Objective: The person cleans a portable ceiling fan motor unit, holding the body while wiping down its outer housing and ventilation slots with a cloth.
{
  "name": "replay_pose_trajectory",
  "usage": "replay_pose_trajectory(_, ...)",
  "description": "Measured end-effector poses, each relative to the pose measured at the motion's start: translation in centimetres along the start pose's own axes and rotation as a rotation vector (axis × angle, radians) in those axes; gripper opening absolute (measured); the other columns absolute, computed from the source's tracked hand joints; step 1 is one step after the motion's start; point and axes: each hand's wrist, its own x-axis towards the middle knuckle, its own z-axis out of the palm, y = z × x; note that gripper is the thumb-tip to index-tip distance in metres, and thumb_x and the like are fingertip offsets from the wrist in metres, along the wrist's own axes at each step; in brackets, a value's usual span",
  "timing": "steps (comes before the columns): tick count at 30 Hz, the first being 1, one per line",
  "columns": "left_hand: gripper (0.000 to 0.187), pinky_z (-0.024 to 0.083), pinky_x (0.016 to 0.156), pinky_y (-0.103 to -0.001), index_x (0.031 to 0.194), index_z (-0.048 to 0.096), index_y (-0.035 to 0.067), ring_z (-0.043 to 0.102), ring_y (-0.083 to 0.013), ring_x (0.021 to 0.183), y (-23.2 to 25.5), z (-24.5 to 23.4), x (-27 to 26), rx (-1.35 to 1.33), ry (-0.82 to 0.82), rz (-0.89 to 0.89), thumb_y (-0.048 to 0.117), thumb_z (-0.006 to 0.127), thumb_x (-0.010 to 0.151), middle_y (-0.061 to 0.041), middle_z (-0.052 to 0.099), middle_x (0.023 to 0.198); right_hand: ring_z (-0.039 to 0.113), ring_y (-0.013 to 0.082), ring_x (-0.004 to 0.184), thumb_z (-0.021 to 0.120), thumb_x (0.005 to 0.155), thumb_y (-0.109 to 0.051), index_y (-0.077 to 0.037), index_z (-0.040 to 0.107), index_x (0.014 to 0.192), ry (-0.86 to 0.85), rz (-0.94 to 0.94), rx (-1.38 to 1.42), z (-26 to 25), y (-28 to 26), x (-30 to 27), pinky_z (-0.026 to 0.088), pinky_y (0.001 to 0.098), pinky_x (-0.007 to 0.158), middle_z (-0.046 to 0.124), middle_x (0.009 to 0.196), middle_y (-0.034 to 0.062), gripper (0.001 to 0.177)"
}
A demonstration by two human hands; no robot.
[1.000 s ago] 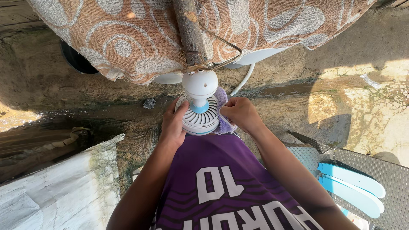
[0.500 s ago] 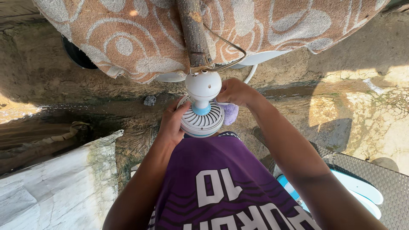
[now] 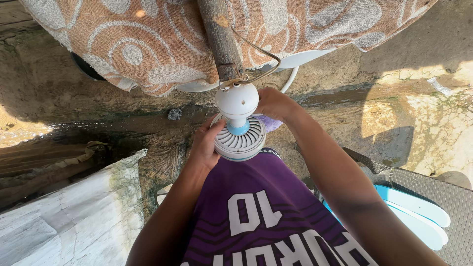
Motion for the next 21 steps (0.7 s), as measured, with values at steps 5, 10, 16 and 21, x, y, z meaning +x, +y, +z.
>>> replay_pose_trajectory(5,0.041,0.066,0.083,-0.036,0.134,0.062,0.000,0.076,-0.0221,0.098,0.1,0.0,0.3,0.007,0.010,0.022,0.014,0.065,0.095,-0.016,0.074,0.114,0.048,0.0106,0.063,0.076,0.076,-0.019,-0.002,0.066,0.079,0.206,0.272,-0.051,0.3,0.3,-3.6,0.040,0.0311,0.056,0.056,0.067,0.0000,0.021)
replay_pose_trajectory(10,0.041,0.065,0.083,-0.037,0.133,0.063,0.000,0.075,-0.0211,0.099,-0.4,-0.2,0.5,-0.006,0.031,0.051,0.012,0.068,0.095,-0.015,0.074,0.115,0.051,0.0098,0.060,0.077,0.073,-0.021,-0.006,0.064,0.072,0.327,0.313,-0.033,2.0,-1.0,-6.9,0.042,0.0315,0.052,0.058,0.064,0.0001,0.020)
replay_pose_trajectory(16,0.043,0.064,0.085,-0.037,0.136,0.060,0.003,0.074,-0.0210,0.100,-0.7,-0.2,0.5,0.005,0.069,0.080,0.014,0.068,0.095,-0.014,0.073,0.117,0.048,0.0085,0.059,0.077,0.073,-0.019,-0.002,0.060,0.070,0.465,0.276,-0.035,4.1,-1.6,-8.7,0.040,0.0307,0.049,0.055,0.061,0.0019,0.024)
replay_pose_trajectory(21,0.047,0.064,0.087,-0.036,0.139,0.056,0.004,0.073,-0.0202,0.106,-0.4,0.1,0.0,0.013,0.090,0.120,0.016,0.068,0.095,-0.013,0.070,0.123,0.049,0.0064,0.060,0.075,0.076,-0.015,-0.002,0.060,0.073,0.497,0.270,0.010,5.4,-0.4,-9.7,0.043,0.0270,0.050,0.057,0.063,0.0005,0.020)
